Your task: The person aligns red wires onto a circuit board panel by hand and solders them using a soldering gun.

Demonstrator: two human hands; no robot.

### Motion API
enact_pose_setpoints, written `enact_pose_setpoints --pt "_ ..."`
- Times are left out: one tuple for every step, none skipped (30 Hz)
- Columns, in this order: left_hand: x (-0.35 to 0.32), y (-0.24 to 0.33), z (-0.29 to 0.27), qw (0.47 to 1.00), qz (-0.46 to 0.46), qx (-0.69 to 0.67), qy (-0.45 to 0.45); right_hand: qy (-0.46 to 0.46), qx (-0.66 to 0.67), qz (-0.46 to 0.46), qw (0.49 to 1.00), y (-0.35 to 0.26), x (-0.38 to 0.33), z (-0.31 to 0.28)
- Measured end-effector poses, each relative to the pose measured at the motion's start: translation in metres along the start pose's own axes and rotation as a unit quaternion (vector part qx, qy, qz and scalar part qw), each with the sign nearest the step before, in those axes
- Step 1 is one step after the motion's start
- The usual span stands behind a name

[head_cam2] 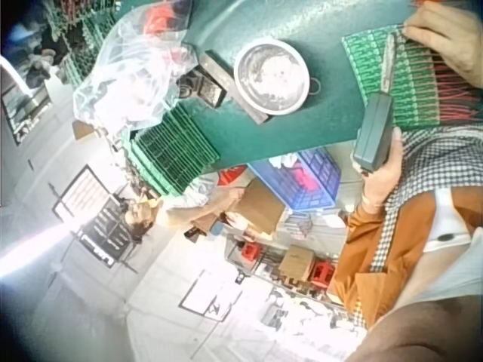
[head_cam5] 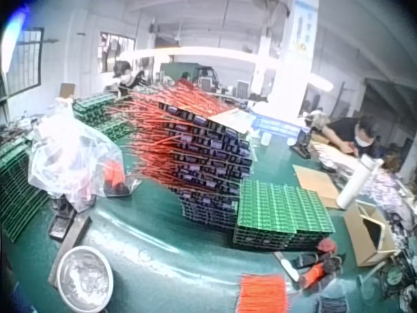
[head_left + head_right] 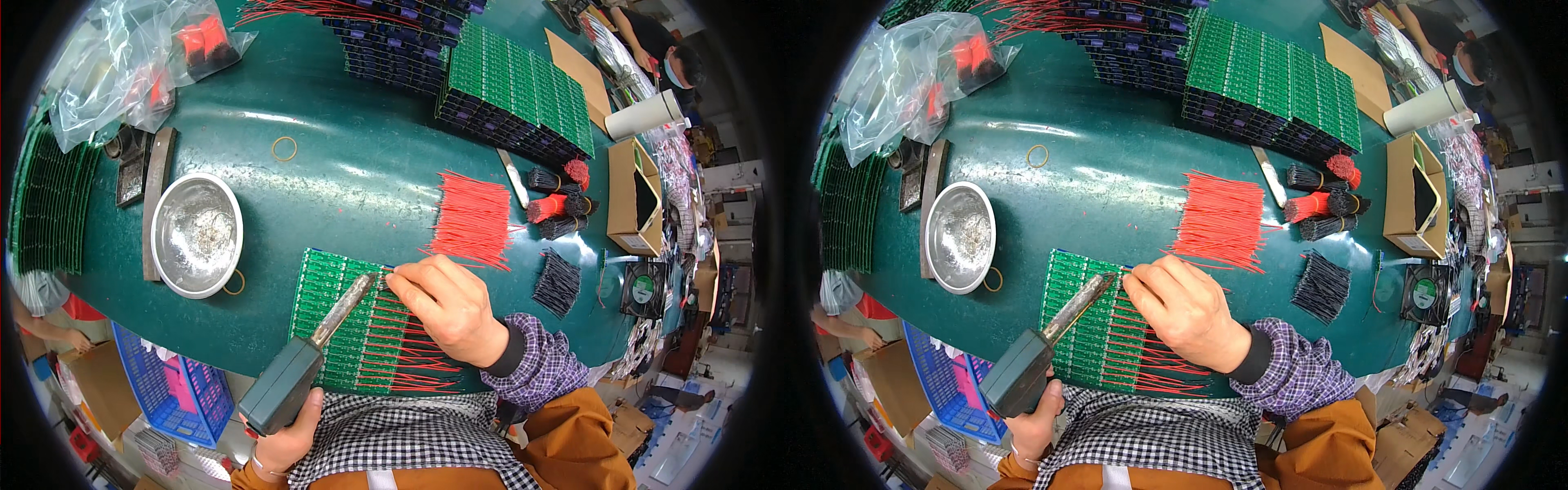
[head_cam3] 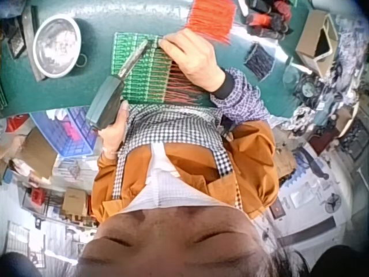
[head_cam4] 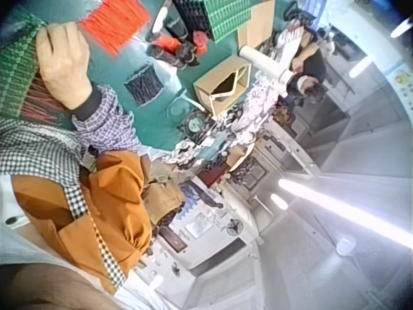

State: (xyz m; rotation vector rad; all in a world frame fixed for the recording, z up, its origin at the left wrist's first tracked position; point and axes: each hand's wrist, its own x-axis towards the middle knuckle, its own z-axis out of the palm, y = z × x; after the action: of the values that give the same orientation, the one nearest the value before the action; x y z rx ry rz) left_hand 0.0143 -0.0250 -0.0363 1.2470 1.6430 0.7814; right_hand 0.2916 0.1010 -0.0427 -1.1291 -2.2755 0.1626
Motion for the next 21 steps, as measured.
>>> enact_pose_setpoints --pt "0.000 0.000 0.000 1.000 -0.001 0.002 0.001 -0.002 -0.002 0.000 1.000 0.000 0.000 0.000" --pt "0.001 -0.004 -0.001 1.000 -0.001 0.002 0.001 -0.002 -0.002 0.000 1.000 0.000 0.000 0.000" --pt "0.003 -0.010 -0.003 0.998 0.059 0.014 -0.025 -0.001 -0.003 -0.001 1.000 0.000 0.000 0.000" --pt "0.004 -0.014 -0.005 0.991 0.118 0.027 -0.050 -0.001 -0.004 -0.002 1.000 0.000 0.000 0.000" --pt "0.004 -0.013 -0.005 0.991 0.118 0.027 -0.050 -0.001 -0.005 -0.002 1.000 0.000 0.000 0.000" --pt "0.005 -0.012 -0.005 0.981 0.160 0.096 -0.051 -0.002 -0.005 -0.002 1.000 0.000 0.000 0.000" --pt "0.005 -0.011 -0.005 0.964 0.202 0.165 -0.051 -0.004 -0.006 -0.002 1.000 0.000 0.000 0.000" --pt "0.005 -0.012 -0.006 0.964 0.202 0.165 -0.052 -0.004 -0.007 -0.001 1.000 0.000 0.000 0.000" --pt "0.005 -0.014 -0.006 0.972 0.180 0.140 -0.050 -0.004 -0.006 -0.001 1.000 0.000 0.000 0.000" --pt "0.005 -0.016 -0.006 0.979 0.159 0.116 -0.049 -0.004 -0.005 0.000 1.000 0.000 0.000 0.000" --pt "0.005 -0.018 -0.006 0.979 0.159 0.116 -0.050 -0.004 -0.005 0.000 1.000 -0.001 0.000 0.000" --pt "0.004 -0.020 -0.005 0.985 0.139 0.094 -0.043 -0.005 -0.006 0.000 1.000 -0.001 0.000 0.000" --pt "0.004 -0.021 -0.004 0.990 0.120 0.072 -0.036 -0.006 -0.006 0.000 1.000 -0.001 0.000 0.000" --pt "0.004 -0.021 -0.004 0.990 0.120 0.072 -0.036 -0.006 -0.006 0.000 1.000 -0.001 0.000 0.000" --pt "0.005 -0.021 -0.004 0.990 0.120 0.064 -0.033 -0.007 -0.008 -0.001 1.000 -0.001 0.001 0.000" --pt "0.005 -0.022 -0.003 0.991 0.121 0.057 -0.031 -0.009 -0.009 -0.001 1.000 -0.001 0.001 0.000" --pt "0.003 -0.019 -0.002 0.991 0.121 0.057 -0.031 -0.009 -0.010 -0.001 1.000 -0.001 0.001 0.000" --pt "0.000 -0.014 -0.001 0.999 0.051 0.010 -0.017 -0.008 -0.008 0.000 1.000 -0.001 0.001 0.000" --pt "-0.003 -0.011 -0.001 0.999 -0.020 -0.037 -0.002 -0.007 -0.007 0.000 1.000 -0.001 0.001 0.000" --pt "-0.004 -0.015 -0.001 0.999 -0.020 -0.037 -0.002 -0.007 -0.007 0.000 1.000 -0.001 0.001 0.000" --pt "-0.005 -0.020 -0.003 0.999 0.039 -0.035 -0.010 -0.008 -0.007 0.000 1.000 -0.001 0.001 -0.001"
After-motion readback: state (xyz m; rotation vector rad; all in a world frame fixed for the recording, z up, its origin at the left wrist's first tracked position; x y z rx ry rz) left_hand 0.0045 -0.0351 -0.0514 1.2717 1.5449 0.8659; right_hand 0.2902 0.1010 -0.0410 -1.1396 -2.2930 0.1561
